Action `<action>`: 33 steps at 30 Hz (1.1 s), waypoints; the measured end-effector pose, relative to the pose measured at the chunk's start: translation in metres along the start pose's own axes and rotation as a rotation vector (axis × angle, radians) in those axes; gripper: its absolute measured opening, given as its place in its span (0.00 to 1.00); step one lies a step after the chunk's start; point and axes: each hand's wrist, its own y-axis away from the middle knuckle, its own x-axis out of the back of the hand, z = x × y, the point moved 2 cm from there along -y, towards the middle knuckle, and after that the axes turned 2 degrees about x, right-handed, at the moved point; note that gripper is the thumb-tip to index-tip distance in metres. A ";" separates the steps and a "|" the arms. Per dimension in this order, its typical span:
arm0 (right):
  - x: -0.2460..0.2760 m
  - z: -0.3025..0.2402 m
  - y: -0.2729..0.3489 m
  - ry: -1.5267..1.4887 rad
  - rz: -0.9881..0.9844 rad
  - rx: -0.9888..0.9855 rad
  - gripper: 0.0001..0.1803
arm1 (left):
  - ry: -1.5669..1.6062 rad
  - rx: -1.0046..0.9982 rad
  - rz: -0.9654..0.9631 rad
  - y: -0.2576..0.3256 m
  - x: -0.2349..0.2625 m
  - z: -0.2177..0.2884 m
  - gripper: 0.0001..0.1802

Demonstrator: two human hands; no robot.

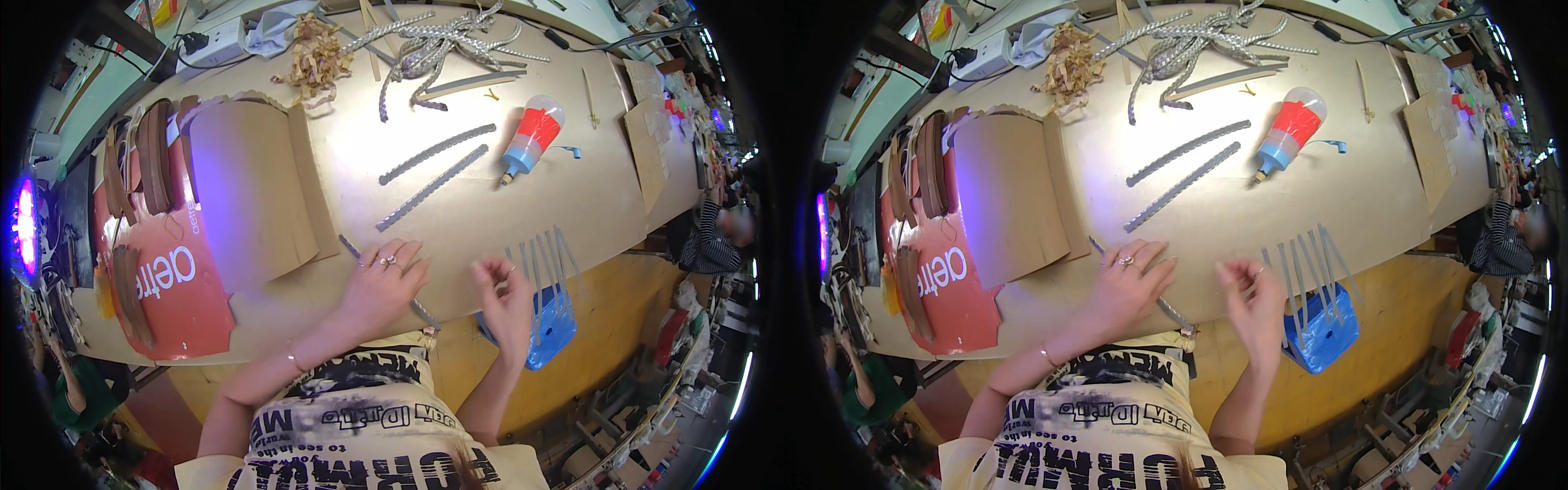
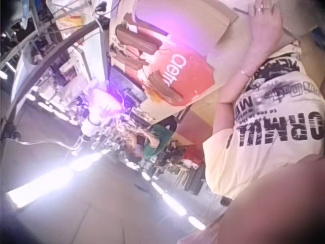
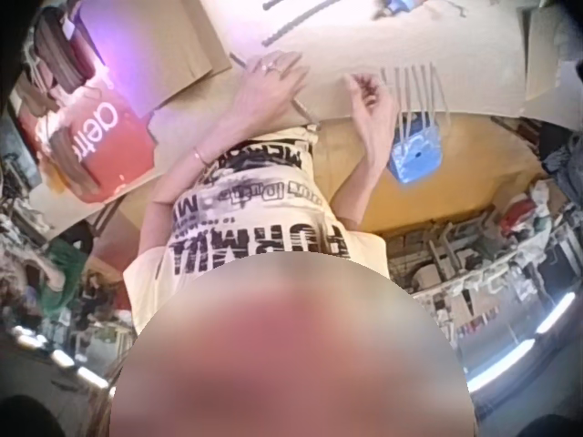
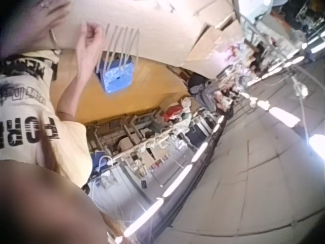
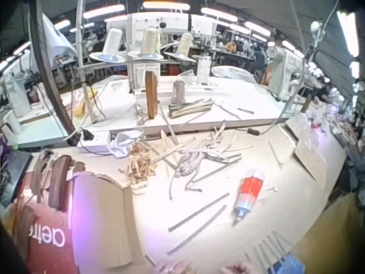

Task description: The person assembles decorative braided cords by applying glue and pressing them onto a cardboard template. They repeatedly pick up cords, apply adhesive, and position them under a UV lamp, then place finished pieces on the work surface.

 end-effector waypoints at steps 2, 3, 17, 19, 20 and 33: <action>-0.007 0.001 0.022 0.145 -0.088 0.185 0.14 | 0.015 -0.057 -0.125 0.008 0.013 -0.010 0.17; -0.010 0.002 0.029 0.212 -0.134 0.207 0.14 | 0.032 -0.079 -0.184 0.012 0.019 -0.015 0.18; -0.012 -0.011 -0.019 0.133 -0.101 0.394 0.19 | 0.379 0.481 -0.140 0.016 0.019 -0.010 0.13; -0.023 -0.017 -0.022 0.183 -0.086 0.410 0.20 | 0.215 0.436 -0.081 0.021 0.023 -0.013 0.13; -0.028 -0.020 -0.023 0.204 -0.067 0.427 0.20 | 0.109 0.360 -0.023 0.022 0.025 -0.013 0.14; -0.061 -0.031 -0.022 0.258 0.130 0.297 0.14 | 0.096 0.232 0.162 0.026 -0.003 -0.013 0.15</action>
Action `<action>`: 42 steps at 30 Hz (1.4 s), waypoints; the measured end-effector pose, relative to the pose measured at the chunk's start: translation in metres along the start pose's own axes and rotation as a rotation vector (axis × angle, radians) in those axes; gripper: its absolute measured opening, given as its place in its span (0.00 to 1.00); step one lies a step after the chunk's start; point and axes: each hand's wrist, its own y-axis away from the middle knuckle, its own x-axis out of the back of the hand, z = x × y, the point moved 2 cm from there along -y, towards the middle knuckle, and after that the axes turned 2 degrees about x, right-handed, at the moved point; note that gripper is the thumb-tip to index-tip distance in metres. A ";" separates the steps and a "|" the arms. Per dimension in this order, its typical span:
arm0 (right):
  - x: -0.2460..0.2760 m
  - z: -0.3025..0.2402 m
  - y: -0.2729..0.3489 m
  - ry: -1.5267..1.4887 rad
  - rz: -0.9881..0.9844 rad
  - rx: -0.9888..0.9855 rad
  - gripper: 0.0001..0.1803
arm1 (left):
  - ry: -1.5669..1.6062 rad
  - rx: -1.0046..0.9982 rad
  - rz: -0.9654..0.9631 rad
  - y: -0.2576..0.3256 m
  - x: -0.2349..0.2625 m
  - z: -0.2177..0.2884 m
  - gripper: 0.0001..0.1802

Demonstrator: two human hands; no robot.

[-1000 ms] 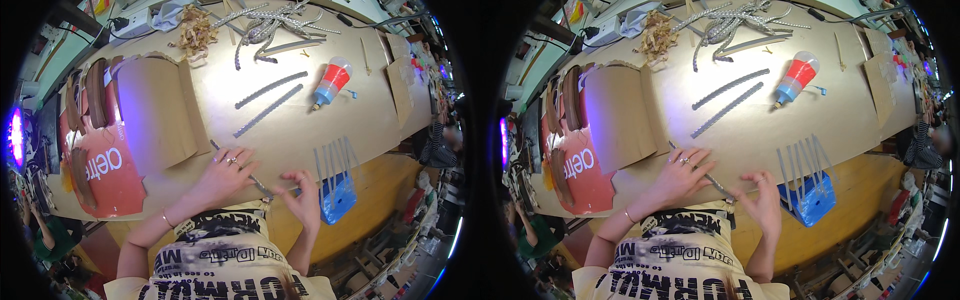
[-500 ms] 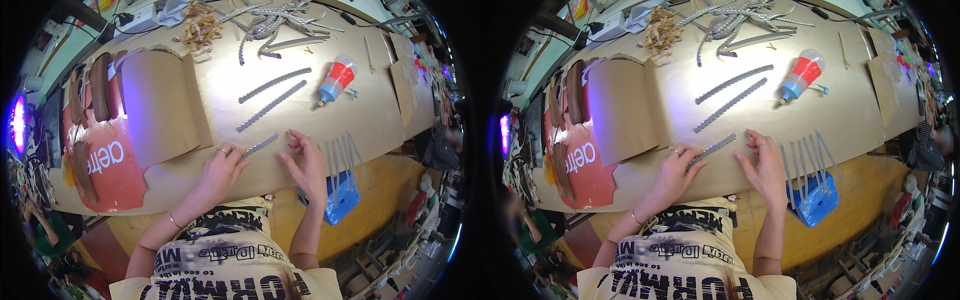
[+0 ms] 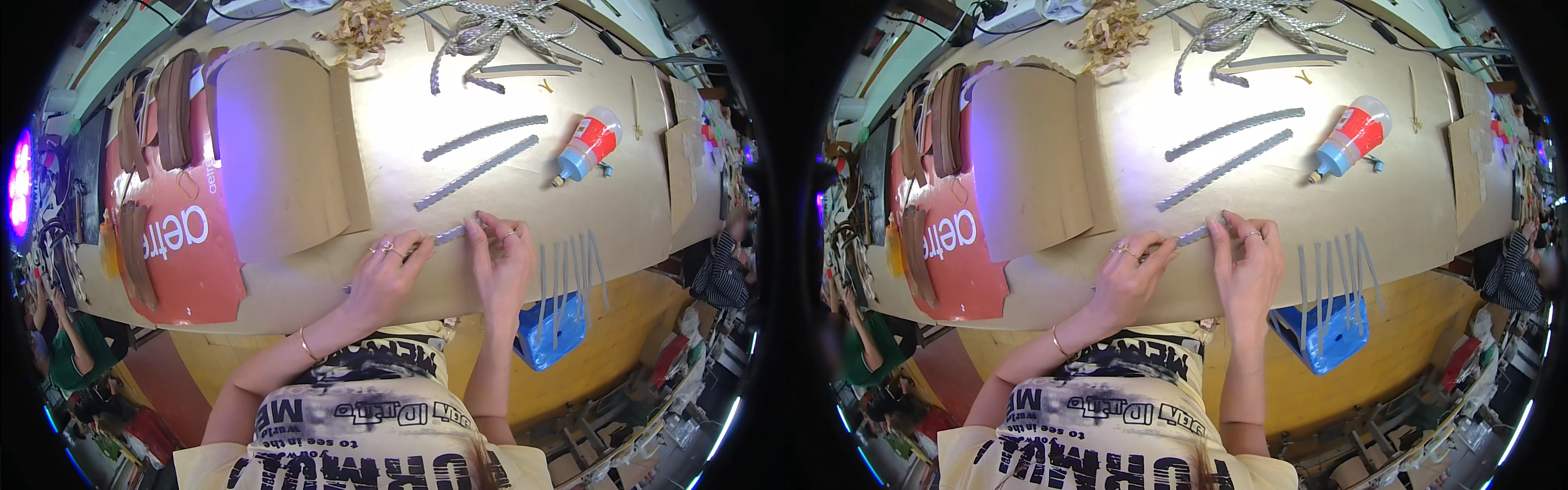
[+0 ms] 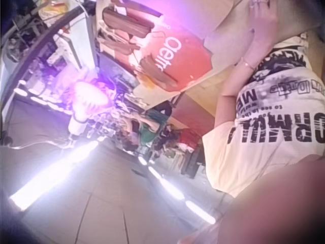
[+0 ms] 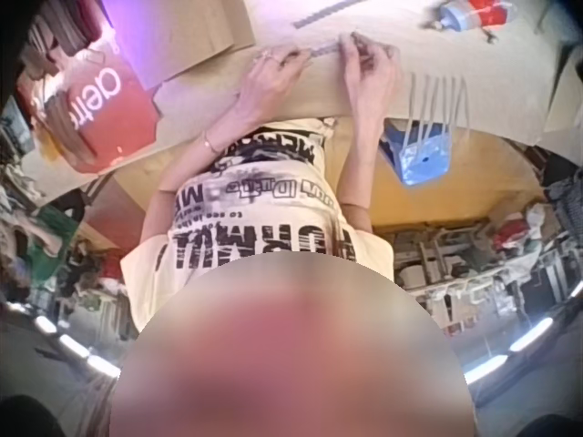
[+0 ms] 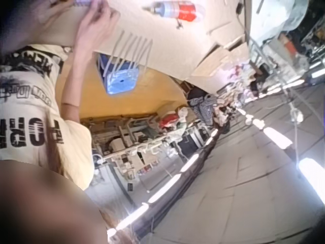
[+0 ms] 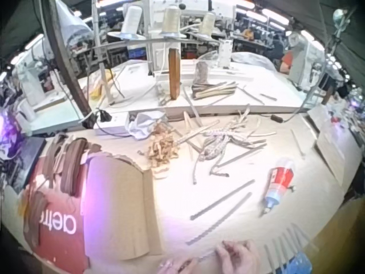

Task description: The person assembles decorative braided cords by applying glue and pressing them onto a cardboard template. They repeatedly pick up cords, apply adhesive, and position them under a UV lamp, then place finished pieces on the work surface.

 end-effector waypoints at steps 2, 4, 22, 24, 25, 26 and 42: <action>-0.002 -0.001 0.002 -0.044 0.030 -0.003 0.12 | -0.012 -0.007 -0.006 0.001 -0.001 -0.001 0.15; -0.003 -0.002 0.004 -0.069 0.069 0.045 0.09 | -0.022 -0.013 -0.009 0.001 -0.002 -0.001 0.15; -0.016 0.016 0.012 -0.435 0.112 0.001 0.05 | -0.317 -0.235 -0.073 -0.003 0.000 0.006 0.20; -0.020 0.019 0.008 -0.401 0.152 0.005 0.06 | -0.328 -0.272 -0.061 -0.003 0.000 0.005 0.19; -0.020 0.019 0.007 -0.359 0.150 0.013 0.06 | -0.326 -0.275 -0.070 -0.002 0.000 0.004 0.20; -0.020 0.019 0.007 -0.317 0.148 0.020 0.06 | -0.323 -0.279 -0.081 -0.002 0.000 0.004 0.20; -0.024 0.016 0.011 -0.200 0.201 0.078 0.05 | -0.303 -0.292 -0.158 -0.004 0.000 0.005 0.28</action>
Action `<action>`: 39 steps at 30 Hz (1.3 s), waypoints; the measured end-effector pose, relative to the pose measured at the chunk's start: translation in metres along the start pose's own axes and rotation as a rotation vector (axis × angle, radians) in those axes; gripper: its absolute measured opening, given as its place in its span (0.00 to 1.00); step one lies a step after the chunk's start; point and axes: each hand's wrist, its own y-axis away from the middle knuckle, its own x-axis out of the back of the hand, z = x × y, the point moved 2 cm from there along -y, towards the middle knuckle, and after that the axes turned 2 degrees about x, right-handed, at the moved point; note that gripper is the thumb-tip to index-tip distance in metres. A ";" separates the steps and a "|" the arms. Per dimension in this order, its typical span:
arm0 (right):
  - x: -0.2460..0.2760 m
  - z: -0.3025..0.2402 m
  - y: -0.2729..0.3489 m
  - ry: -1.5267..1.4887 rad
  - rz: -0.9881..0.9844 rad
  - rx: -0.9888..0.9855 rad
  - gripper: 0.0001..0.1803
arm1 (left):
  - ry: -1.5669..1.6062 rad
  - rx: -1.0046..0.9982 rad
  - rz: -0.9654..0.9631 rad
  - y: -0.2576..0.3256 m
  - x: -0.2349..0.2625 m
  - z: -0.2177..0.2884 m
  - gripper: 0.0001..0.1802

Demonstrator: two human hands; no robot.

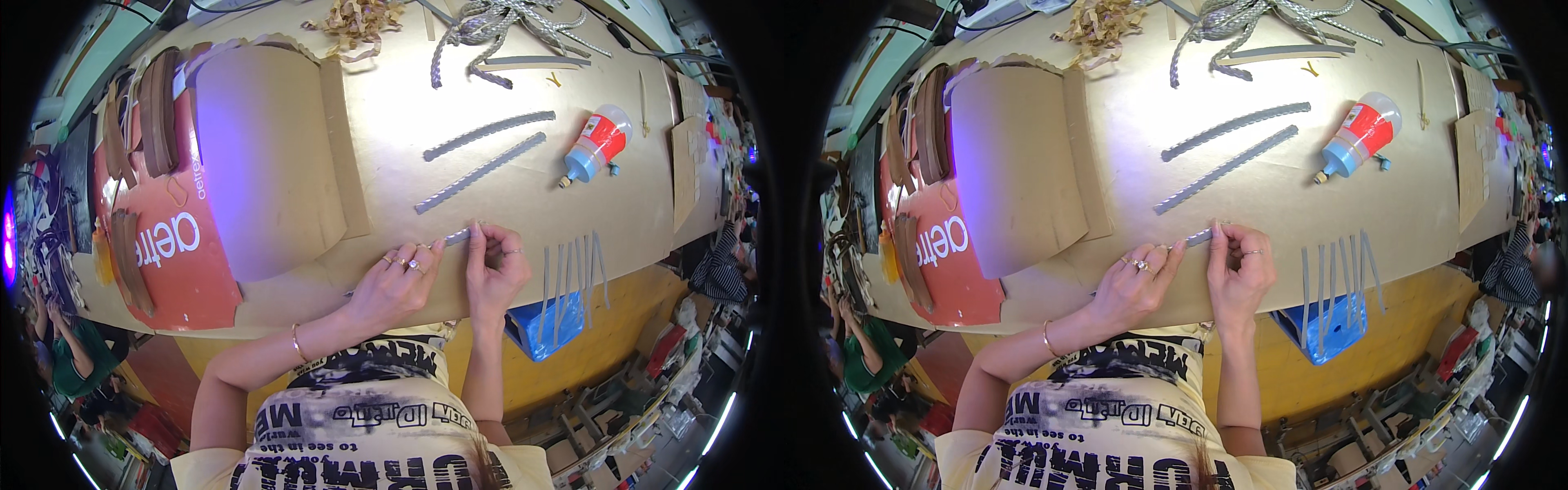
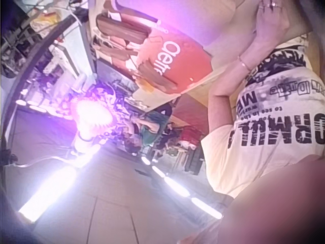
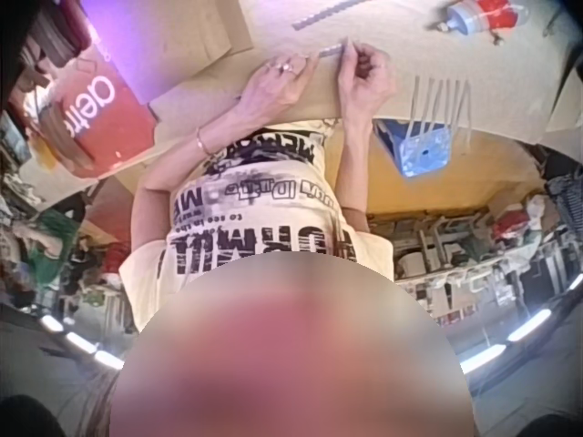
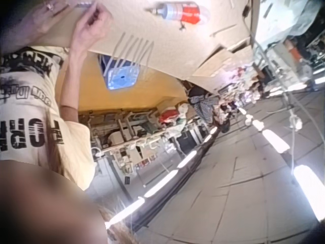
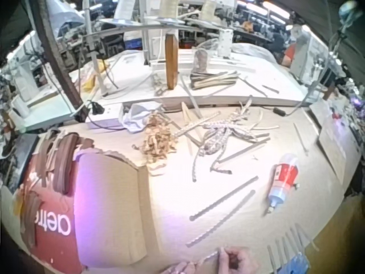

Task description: The person assembles decorative braided cords by applying glue and pressing them onto a cardboard template. They repeatedly pick up cords, apply adhesive, and position them under a UV lamp, then place finished pieces on the work surface.

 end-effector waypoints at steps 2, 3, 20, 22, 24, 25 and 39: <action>-0.001 0.000 0.000 0.000 0.004 0.005 0.05 | -0.020 -0.001 -0.045 0.000 0.001 0.000 0.29; -0.001 0.000 0.001 -0.001 0.006 0.008 0.05 | -0.026 0.000 -0.069 0.000 0.002 0.000 0.30; 0.000 0.001 -0.003 0.000 -0.020 -0.059 0.05 | -0.199 -0.066 -0.078 -0.010 -0.006 0.010 0.28; 0.000 0.001 -0.003 -0.014 -0.026 -0.091 0.05 | -0.233 -0.123 -0.082 -0.012 -0.006 0.011 0.28; -0.001 0.002 -0.002 -0.030 -0.022 -0.116 0.06 | -0.258 -0.174 -0.099 -0.015 -0.007 0.011 0.28; -0.002 0.003 -0.003 -0.021 -0.019 -0.086 0.06 | -0.242 -0.176 -0.097 -0.016 -0.007 0.011 0.29; 0.014 -0.005 -0.011 0.011 -0.072 -0.054 0.06 | 0.081 -0.073 -0.089 -0.023 -0.011 0.004 0.35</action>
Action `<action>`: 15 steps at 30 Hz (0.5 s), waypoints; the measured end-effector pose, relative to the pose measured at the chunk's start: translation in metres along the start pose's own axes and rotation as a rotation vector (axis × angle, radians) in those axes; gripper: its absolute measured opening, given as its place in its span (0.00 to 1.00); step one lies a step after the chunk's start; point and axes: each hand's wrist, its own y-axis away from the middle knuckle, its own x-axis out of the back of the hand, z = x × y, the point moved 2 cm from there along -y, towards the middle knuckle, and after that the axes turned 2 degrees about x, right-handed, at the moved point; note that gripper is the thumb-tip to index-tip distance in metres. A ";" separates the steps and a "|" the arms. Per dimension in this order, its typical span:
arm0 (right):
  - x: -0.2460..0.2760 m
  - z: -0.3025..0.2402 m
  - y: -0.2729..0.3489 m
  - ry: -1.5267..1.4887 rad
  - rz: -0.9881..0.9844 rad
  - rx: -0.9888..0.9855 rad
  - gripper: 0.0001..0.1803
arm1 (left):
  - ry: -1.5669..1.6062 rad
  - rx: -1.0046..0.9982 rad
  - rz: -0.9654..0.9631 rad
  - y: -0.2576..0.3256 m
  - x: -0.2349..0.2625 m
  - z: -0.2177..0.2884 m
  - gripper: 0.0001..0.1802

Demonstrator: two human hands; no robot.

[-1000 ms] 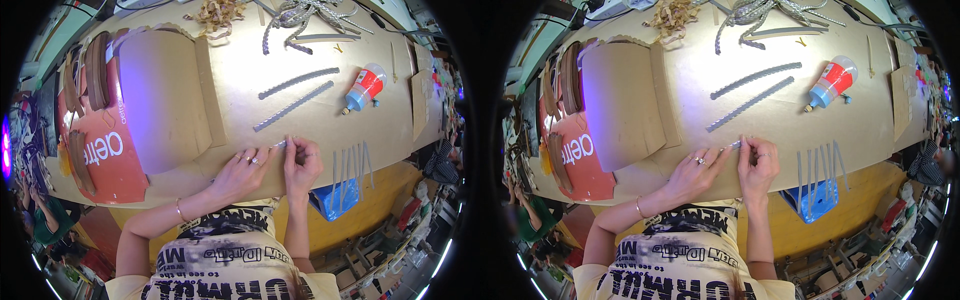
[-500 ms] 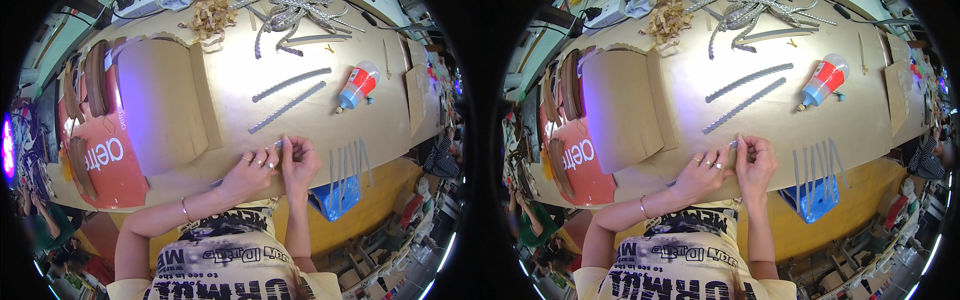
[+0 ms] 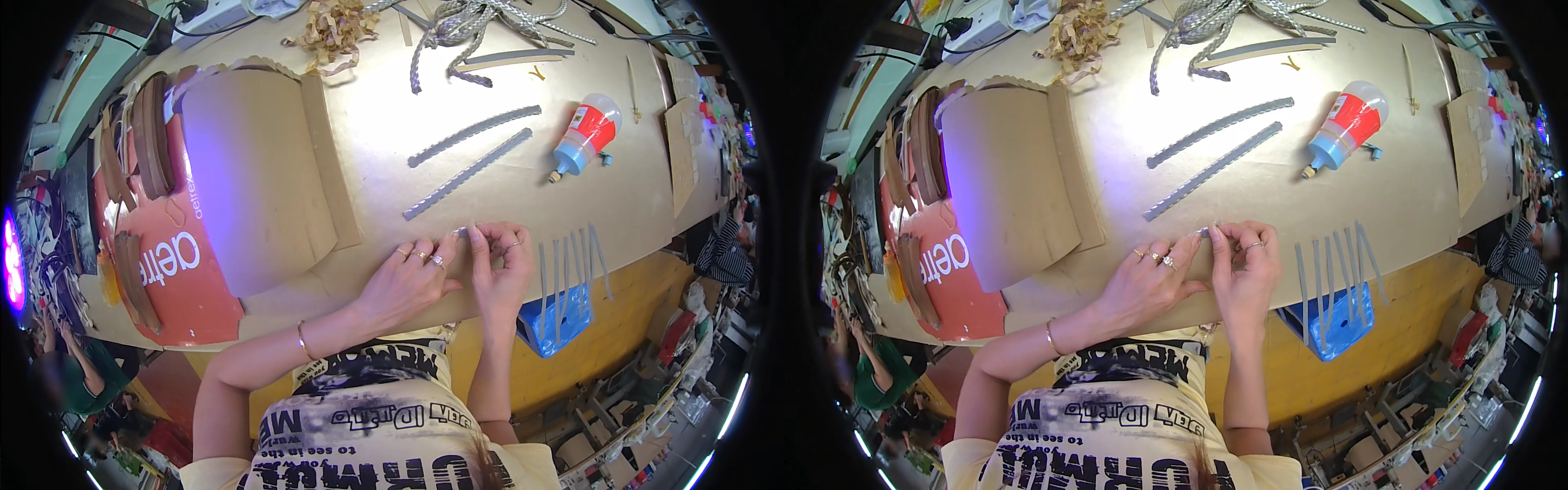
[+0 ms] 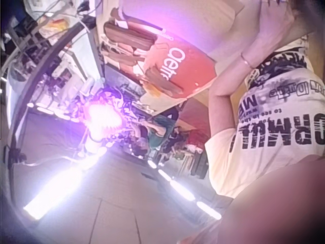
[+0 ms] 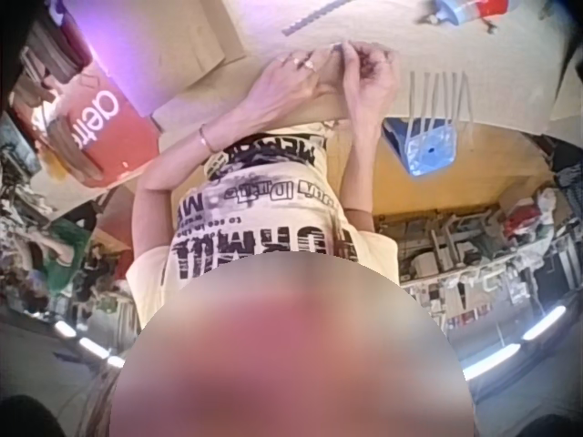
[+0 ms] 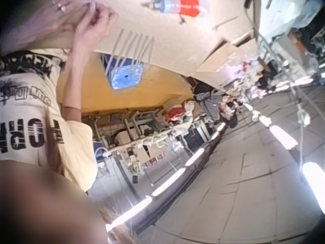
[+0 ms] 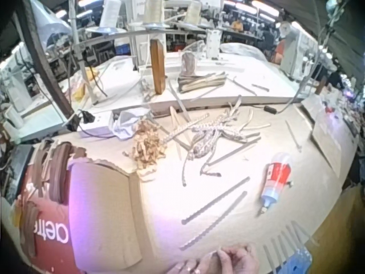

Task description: The person assembles decorative braided cords by applying glue and pressing them onto a cardboard template. They repeatedly pick up cords, apply adhesive, and position them under a UV lamp, then place finished pieces on the work surface.

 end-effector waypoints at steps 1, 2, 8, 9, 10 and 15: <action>0.001 -0.001 -0.001 -0.011 -0.024 -0.026 0.06 | -0.014 -0.010 -0.011 0.000 0.000 0.000 0.35; 0.002 -0.001 -0.002 -0.028 -0.037 -0.059 0.06 | -0.024 -0.016 -0.016 0.000 0.000 0.000 0.35; 0.004 -0.008 -0.009 0.028 -0.130 -0.089 0.06 | -0.053 -0.040 -0.007 -0.002 0.003 -0.002 0.33; 0.005 -0.009 -0.010 0.047 -0.147 -0.085 0.07 | -0.048 -0.042 0.004 -0.002 0.003 -0.002 0.33; 0.005 -0.010 -0.011 0.058 -0.158 -0.106 0.07 | -0.060 -0.047 -0.005 -0.002 0.004 -0.002 0.33; 0.001 -0.010 -0.013 0.130 -0.155 -0.120 0.06 | -0.093 -0.062 -0.021 -0.002 0.006 -0.003 0.32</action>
